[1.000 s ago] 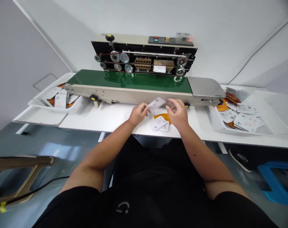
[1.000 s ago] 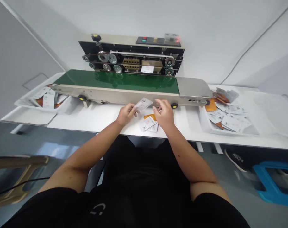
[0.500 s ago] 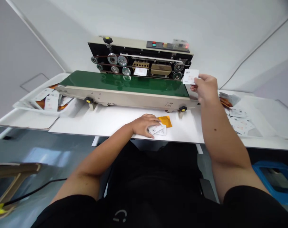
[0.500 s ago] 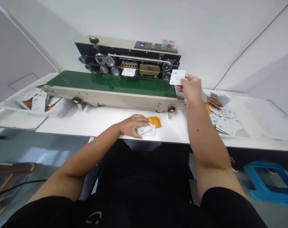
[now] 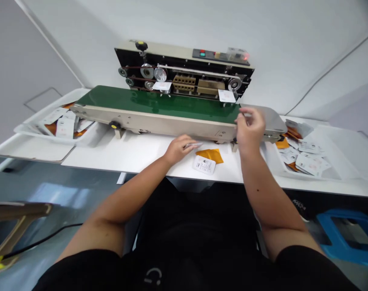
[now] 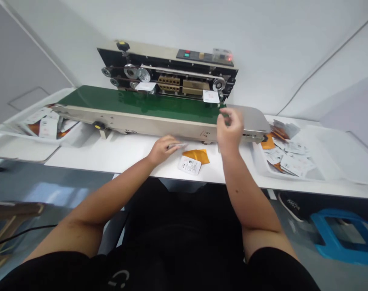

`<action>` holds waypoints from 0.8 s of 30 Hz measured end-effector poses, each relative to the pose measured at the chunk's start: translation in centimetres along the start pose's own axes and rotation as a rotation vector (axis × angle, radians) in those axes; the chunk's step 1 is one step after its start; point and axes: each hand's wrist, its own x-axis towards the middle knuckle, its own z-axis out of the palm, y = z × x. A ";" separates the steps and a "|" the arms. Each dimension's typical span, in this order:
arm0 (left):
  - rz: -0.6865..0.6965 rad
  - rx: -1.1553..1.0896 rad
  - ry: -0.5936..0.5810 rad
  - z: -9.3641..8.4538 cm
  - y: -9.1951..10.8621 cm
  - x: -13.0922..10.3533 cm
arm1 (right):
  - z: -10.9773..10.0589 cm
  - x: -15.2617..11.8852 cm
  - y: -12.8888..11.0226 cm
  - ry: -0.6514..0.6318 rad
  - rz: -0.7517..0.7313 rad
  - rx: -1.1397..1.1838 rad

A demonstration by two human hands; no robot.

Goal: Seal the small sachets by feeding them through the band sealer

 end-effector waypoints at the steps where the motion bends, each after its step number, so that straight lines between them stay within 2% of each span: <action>1: -0.071 -0.037 0.054 0.1 -0.1 0.0 | 0.4 -2.2 -0.9 0.024 0.011 0.012; 4: -0.305 -0.206 0.117 0.4 -0.4 -0.1 | 1.6 -7.1 -3.2 0.021 0.028 0.026; 6: -0.372 -0.317 0.083 0.6 -0.4 -0.2 | 2.2 -8.4 -4.2 -0.064 0.009 0.010; 8: -0.356 -0.356 0.008 0.7 -0.2 -0.4 | 2.6 -8.5 -4.6 -0.228 -0.030 -0.033; 10: -0.300 -0.345 -0.069 0.7 0.0 -0.6 | 2.3 -7.8 -4.8 -0.455 -0.054 -0.078; 12: -0.215 -0.343 -0.115 0.6 0.3 -0.7 | 1.4 -6.7 -4.7 -0.637 -0.011 -0.081; 13: -0.163 -0.349 -0.133 0.5 0.4 -0.7 | 0.6 -5.9 -4.5 -0.671 0.041 -0.043; 14: -0.109 -0.353 -0.163 0.4 0.6 -0.6 | -0.3 -5.0 -4.1 -0.653 0.107 0.022; 15: -0.057 -0.344 -0.212 0.3 0.7 -0.5 | -1.3 -3.9 -3.6 -0.581 0.180 0.104; 19: 0.116 -0.151 -0.556 0.0 1.3 0.3 | -4.6 1.6 -1.0 -0.090 0.421 0.399; 20: 0.146 -0.101 -0.623 0.1 1.4 0.4 | -4.9 3.1 -0.4 -0.007 0.467 0.441; 22: 0.173 -0.039 -0.696 0.2 1.5 0.6 | -5.0 5.7 0.6 0.063 0.557 0.496; 24: 0.166 -0.012 -0.717 0.3 1.6 0.6 | -4.3 7.9 1.3 0.037 0.624 0.524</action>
